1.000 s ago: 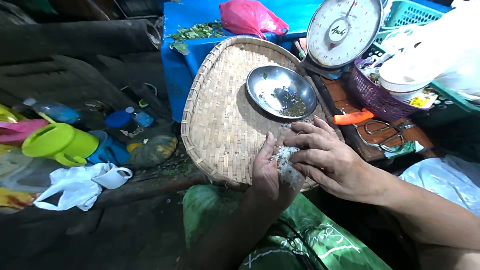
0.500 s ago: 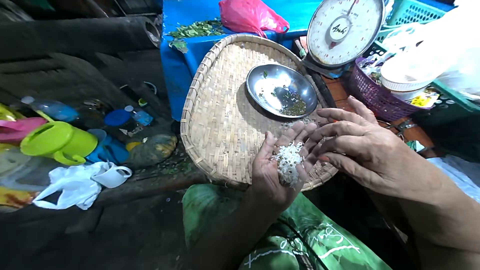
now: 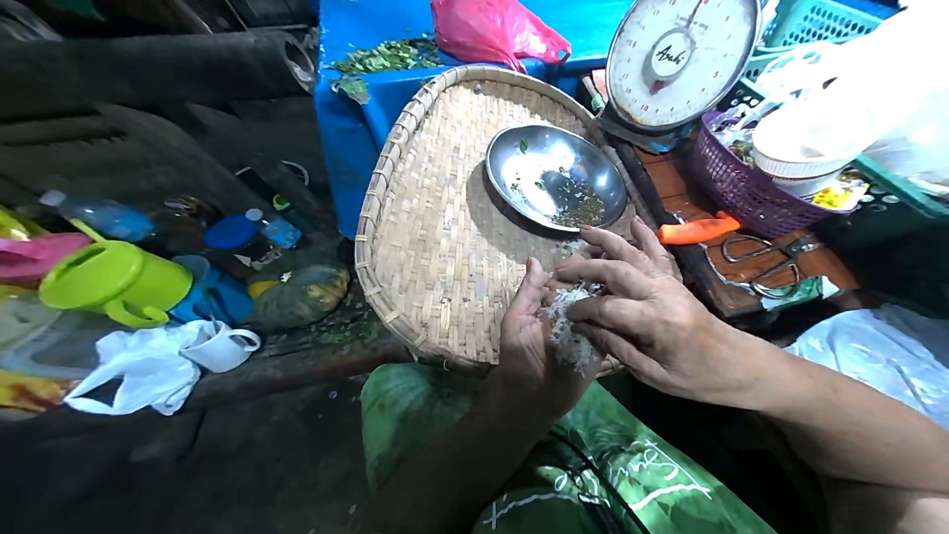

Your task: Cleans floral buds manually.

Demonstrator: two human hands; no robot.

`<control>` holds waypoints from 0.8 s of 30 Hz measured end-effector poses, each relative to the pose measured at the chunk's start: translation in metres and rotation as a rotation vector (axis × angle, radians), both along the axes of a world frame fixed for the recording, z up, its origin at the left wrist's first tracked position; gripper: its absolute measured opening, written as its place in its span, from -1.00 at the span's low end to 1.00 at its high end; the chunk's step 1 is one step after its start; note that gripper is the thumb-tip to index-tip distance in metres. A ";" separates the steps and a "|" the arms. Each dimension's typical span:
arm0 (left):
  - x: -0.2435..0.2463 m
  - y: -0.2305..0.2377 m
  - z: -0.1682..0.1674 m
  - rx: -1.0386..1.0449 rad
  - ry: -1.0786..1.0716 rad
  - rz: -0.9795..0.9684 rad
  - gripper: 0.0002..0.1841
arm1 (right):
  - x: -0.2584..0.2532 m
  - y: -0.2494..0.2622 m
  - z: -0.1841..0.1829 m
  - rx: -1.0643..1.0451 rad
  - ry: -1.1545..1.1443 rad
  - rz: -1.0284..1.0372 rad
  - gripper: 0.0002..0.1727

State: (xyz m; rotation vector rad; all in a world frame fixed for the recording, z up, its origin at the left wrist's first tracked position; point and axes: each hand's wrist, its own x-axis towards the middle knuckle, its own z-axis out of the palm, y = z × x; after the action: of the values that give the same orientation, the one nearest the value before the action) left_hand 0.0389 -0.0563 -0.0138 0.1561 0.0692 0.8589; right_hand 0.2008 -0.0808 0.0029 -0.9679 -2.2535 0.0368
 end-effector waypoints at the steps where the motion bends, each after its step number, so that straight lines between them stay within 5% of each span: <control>1: 0.000 0.000 0.000 0.002 0.003 -0.002 -0.40 | 0.000 0.001 0.000 0.009 0.015 0.004 -0.73; 5: -0.001 0.003 -0.003 0.006 -0.029 -0.035 -0.38 | 0.006 0.000 0.011 0.037 0.066 -0.005 -0.76; 13: 0.001 0.002 0.002 0.073 0.053 -0.002 -0.24 | 0.038 -0.015 0.039 -0.081 -0.195 -0.063 -0.62; 24: 0.000 0.001 0.000 0.012 0.053 -0.035 -0.38 | 0.007 -0.002 0.008 -0.024 -0.035 -0.001 -0.71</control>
State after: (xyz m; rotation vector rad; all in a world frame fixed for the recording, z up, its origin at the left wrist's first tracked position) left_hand 0.0389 -0.0558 -0.0135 0.1906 0.1112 0.8209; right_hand 0.2077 -0.0832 0.0111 -0.9896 -2.2896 0.0464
